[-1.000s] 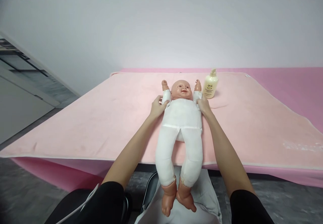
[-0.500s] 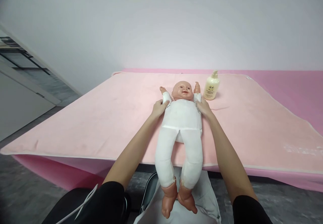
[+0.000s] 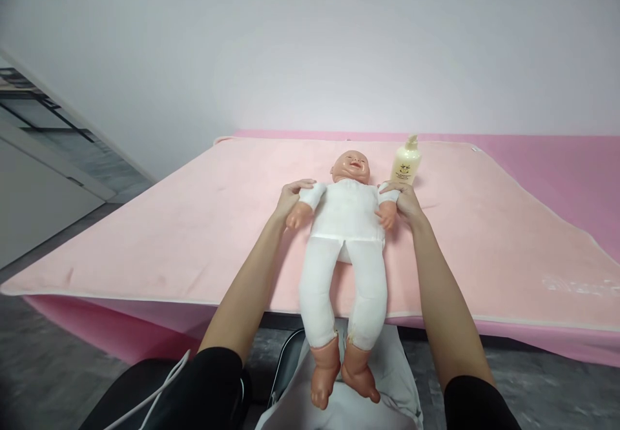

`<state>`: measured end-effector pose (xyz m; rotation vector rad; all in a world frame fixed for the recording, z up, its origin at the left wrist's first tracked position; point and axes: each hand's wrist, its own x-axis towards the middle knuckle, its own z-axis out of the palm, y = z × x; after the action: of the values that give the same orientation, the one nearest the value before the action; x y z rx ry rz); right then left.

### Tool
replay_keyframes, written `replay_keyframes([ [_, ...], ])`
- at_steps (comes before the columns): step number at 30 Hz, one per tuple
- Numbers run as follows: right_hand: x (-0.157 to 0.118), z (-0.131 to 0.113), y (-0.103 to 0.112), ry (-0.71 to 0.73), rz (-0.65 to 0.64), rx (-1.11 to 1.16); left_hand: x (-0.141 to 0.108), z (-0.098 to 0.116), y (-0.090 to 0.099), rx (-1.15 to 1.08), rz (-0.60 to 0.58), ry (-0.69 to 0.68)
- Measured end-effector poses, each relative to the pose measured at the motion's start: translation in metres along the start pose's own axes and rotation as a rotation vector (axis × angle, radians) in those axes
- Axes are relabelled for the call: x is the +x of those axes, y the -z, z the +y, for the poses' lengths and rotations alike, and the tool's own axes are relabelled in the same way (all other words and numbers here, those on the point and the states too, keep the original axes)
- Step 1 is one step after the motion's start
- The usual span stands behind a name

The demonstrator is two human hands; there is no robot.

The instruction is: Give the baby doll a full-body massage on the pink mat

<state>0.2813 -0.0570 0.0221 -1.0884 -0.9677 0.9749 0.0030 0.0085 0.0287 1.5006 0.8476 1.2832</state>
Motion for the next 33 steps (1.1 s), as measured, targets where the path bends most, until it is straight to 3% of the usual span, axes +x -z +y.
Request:
replay_keyframes([
  [4,-0.005,0.001,0.008,-0.069,-0.187,-0.164,-0.005,-0.007,0.011,0.033,-0.285,0.117],
  [8,-0.009,-0.003,0.015,-0.085,-0.284,-0.312,-0.004,-0.012,0.019,0.070,-0.379,0.153],
  [12,-0.010,-0.005,0.016,-0.097,-0.274,-0.329,-0.002,-0.011,0.022,0.046,-0.428,0.157],
  [18,-0.003,0.004,-0.004,-0.012,0.036,0.030,-0.004,-0.009,0.013,-0.158,-0.332,0.227],
  [22,0.002,0.012,-0.014,0.038,0.169,0.105,-0.003,-0.009,0.004,-0.325,-0.140,0.256],
  [27,0.010,0.027,-0.007,0.025,0.185,0.028,-0.002,-0.007,-0.003,-0.301,0.002,0.294],
  [33,0.028,0.034,-0.009,-0.019,0.214,-0.043,-0.001,-0.021,-0.010,-0.145,0.034,0.324],
])
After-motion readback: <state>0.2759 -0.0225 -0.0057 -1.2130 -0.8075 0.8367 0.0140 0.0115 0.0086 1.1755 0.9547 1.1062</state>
